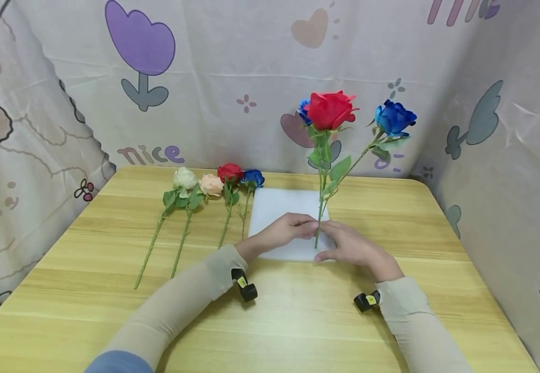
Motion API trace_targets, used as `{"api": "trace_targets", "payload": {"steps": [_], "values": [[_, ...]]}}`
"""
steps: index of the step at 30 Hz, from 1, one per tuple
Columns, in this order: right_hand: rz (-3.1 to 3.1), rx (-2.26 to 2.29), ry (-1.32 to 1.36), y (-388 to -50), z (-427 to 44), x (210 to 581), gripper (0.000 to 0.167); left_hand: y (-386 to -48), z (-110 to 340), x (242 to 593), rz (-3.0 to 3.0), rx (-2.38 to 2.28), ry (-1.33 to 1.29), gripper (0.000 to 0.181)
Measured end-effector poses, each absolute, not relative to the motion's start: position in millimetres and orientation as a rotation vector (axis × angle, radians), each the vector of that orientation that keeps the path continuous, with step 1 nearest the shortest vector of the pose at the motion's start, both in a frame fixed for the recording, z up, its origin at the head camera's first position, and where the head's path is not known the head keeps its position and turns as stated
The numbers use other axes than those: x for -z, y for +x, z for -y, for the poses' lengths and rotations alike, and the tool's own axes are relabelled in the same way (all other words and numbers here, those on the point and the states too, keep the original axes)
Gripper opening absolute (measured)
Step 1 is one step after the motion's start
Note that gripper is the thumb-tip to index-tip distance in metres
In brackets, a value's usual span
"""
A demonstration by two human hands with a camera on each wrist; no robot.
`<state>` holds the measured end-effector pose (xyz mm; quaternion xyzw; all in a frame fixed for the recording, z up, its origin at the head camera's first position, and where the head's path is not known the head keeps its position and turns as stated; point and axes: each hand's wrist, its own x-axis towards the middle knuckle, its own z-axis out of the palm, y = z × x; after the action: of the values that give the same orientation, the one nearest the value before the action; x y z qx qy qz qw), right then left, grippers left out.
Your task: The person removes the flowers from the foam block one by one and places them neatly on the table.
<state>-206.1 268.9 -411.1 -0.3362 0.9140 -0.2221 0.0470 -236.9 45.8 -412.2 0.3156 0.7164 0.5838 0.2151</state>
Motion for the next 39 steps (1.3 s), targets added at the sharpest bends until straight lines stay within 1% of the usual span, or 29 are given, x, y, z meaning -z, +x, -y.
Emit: {"api": "trace_targets", "payload": {"steps": [12, 25, 28, 33, 39], "values": [[-2.795, 0.685, -0.982, -205.3, -267.2, 409.3, 0.079, -228.9, -56.8, 416.7, -1.946, -1.708, 0.810, 0.026], [-2.824, 0.688, -1.012, -204.7, -266.3, 411.0, 0.060, -225.6, -60.2, 426.4, -1.973, -1.772, 0.741, 0.023], [-2.824, 0.691, -0.993, -204.4, -266.5, 411.5, 0.062, -225.7, -61.0, 426.6, -1.985, -1.761, 0.764, 0.022], [-2.806, 0.693, -0.959, -204.3, -266.3, 410.9, 0.070, -225.8, -61.3, 425.0, -1.997, -1.748, 0.795, 0.021], [-2.797, 0.691, -0.942, -204.6, -266.4, 410.4, 0.073, -226.4, -61.5, 423.4, -2.025, -1.733, 0.794, 0.022]]}}
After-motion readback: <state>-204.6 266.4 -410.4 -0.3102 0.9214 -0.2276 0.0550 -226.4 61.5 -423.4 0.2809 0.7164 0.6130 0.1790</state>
